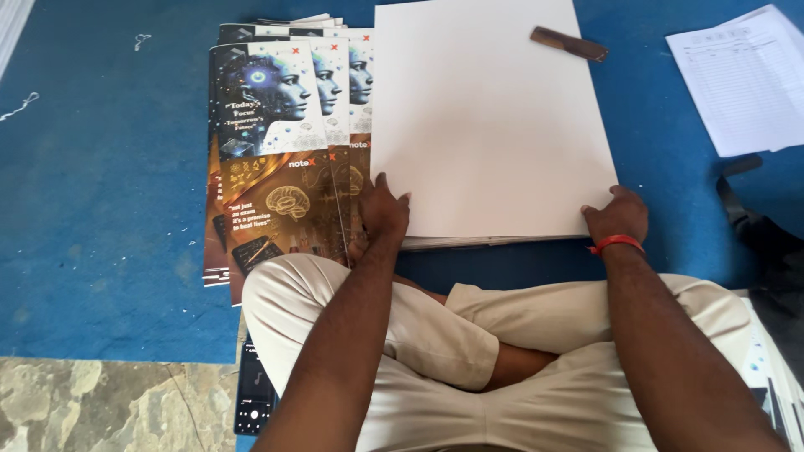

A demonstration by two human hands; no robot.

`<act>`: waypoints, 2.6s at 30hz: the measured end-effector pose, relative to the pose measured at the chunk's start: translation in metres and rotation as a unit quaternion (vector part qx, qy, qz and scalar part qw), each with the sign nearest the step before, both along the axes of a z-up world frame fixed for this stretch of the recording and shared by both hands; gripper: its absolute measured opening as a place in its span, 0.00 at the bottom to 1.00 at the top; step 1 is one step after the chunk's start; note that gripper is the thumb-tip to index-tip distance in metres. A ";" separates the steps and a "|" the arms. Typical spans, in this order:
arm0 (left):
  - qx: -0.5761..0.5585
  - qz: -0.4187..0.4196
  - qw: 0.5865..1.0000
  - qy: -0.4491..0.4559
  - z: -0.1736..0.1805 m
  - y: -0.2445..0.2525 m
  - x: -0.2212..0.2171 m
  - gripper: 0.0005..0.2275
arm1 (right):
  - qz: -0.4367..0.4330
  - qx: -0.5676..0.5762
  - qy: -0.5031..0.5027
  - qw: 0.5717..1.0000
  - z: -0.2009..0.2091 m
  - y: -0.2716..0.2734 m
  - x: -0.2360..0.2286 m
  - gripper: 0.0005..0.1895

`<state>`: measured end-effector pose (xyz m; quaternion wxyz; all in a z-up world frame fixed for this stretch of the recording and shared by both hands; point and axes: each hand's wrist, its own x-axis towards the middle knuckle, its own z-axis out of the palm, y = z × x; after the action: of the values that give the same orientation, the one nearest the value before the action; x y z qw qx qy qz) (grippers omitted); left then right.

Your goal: The person sits on the floor and assembles books by placing a printed cover onto a stack of white pages. They align the cover, fold it over the pages, and use a wooden block to press and crease the spine. The person repeats this process for multiple books, stacking the finished ones to the side.

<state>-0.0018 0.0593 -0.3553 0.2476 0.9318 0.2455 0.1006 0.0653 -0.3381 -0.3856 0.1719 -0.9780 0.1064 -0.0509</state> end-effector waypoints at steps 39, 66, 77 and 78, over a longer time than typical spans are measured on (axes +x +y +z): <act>-0.555 -0.167 0.785 -0.219 0.068 -0.024 -0.002 0.26 | -0.235 0.290 -0.082 0.924 0.011 -0.051 0.006 0.20; -0.380 0.038 0.921 -0.071 -0.035 0.005 0.031 0.27 | 0.136 0.136 -0.233 0.953 0.110 0.005 -0.028 0.23; -0.007 -0.169 0.978 0.125 0.000 -0.010 0.053 0.13 | 0.295 -0.154 -0.186 0.924 0.188 0.167 -0.061 0.20; 0.015 -0.176 0.972 0.152 0.006 -0.012 0.059 0.13 | 0.294 -0.168 -0.176 0.924 0.186 0.179 -0.062 0.20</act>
<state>0.0571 0.0477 -0.3497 0.2068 0.9684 0.1108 -0.0841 0.0036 -0.1595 -0.2000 0.0280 -0.9554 -0.2275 -0.1862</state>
